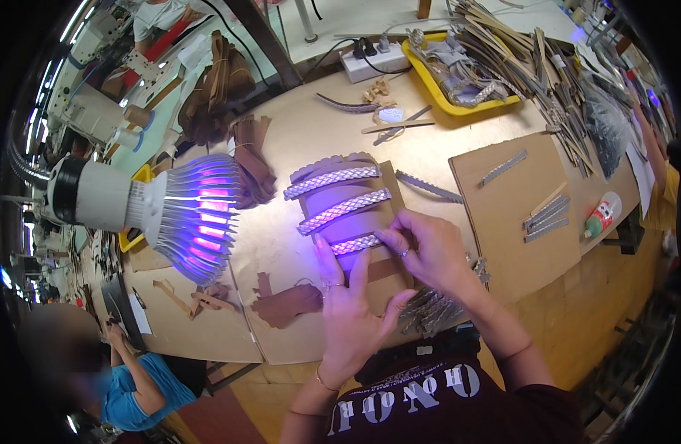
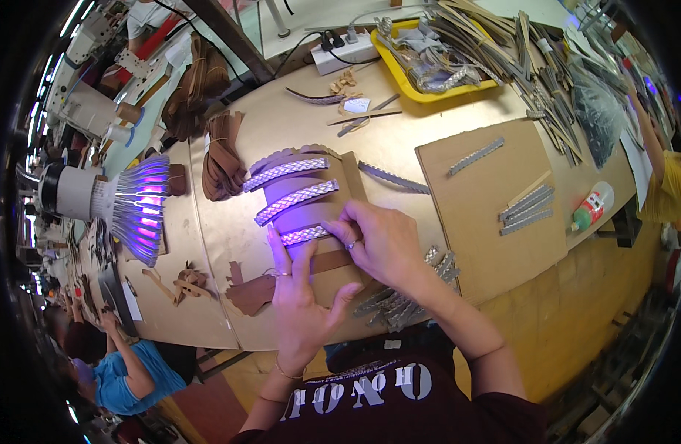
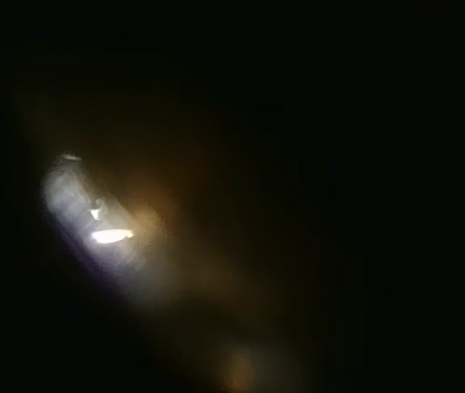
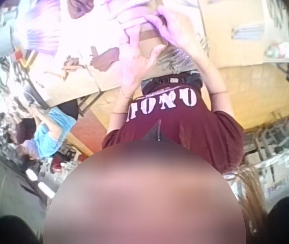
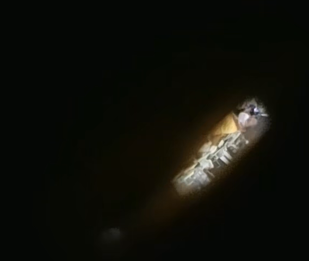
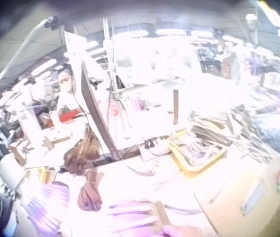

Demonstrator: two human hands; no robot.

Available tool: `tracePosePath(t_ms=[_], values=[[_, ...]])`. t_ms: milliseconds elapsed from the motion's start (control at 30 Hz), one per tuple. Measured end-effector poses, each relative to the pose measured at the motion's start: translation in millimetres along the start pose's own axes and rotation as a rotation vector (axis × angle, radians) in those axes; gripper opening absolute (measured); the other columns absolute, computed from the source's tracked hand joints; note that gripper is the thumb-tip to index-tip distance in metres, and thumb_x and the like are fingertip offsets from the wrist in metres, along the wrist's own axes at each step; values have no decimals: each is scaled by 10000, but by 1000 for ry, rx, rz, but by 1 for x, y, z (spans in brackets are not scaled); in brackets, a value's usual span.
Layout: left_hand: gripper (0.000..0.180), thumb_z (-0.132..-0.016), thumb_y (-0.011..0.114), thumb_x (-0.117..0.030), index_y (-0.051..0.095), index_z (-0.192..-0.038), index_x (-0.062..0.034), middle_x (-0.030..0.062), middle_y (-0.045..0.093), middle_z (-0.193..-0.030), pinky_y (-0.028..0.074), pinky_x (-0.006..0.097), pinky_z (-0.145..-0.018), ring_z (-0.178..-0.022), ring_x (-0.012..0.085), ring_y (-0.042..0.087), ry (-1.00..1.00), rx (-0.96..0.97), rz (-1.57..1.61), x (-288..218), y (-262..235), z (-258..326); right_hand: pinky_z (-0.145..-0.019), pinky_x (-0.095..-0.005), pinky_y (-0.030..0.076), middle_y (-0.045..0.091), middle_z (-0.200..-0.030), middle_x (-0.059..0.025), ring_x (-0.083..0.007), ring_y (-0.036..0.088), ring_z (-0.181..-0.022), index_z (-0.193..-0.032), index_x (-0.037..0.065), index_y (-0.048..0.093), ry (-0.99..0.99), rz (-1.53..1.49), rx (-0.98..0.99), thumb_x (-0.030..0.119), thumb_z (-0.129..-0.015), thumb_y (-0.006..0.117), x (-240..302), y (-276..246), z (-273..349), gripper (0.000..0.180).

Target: The person wraps a braided cord around a cylindrical cardboard form under a UV lamp. They repeatedly pick up cord segments, position them around the form, and press them into place. The cord accumulates in neat layers on the form.

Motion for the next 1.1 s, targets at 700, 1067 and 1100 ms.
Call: tracePosePath(t_ms=[700, 1067, 1100], values=[[370, -966, 567, -237, 596, -1254, -7, 248, 432, -1446, 346, 456, -1077, -1309, 364, 463, -249, -303, 481, 53, -21, 17, -538, -238, 286, 437, -642, 61, -47, 362, -628, -784, 11, 600, 52, -198, 56, 238, -967, 620, -22, -25, -65, 293], [138, -875, 684, -21, 664, -1009, 6, 144, 640, -1189, 481, 286, -876, -1030, 149, 601, -383, -312, 881, 71, 9, 39, -687, -274, 457, 587, -756, -11, -117, 531, -714, -882, 33, 604, -164, -267, 103, 211, -837, 759, 5, -4, 27, 240], [119, -869, 688, -7, 658, -983, 10, 136, 652, -1149, 488, 269, -841, -982, 128, 607, -387, -305, 876, 71, 4, 37, -681, -285, 470, 597, -756, -31, -136, 538, -699, -895, 19, 606, -185, -280, 94, 229, -834, 765, 7, -6, 25, 271]])
Point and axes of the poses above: each hand's wrist, its own z-axis away from the middle knuckle, its own y-axis out of the palm, x = y × z, the point moved 3 cm from there along -z, towards the middle knuckle
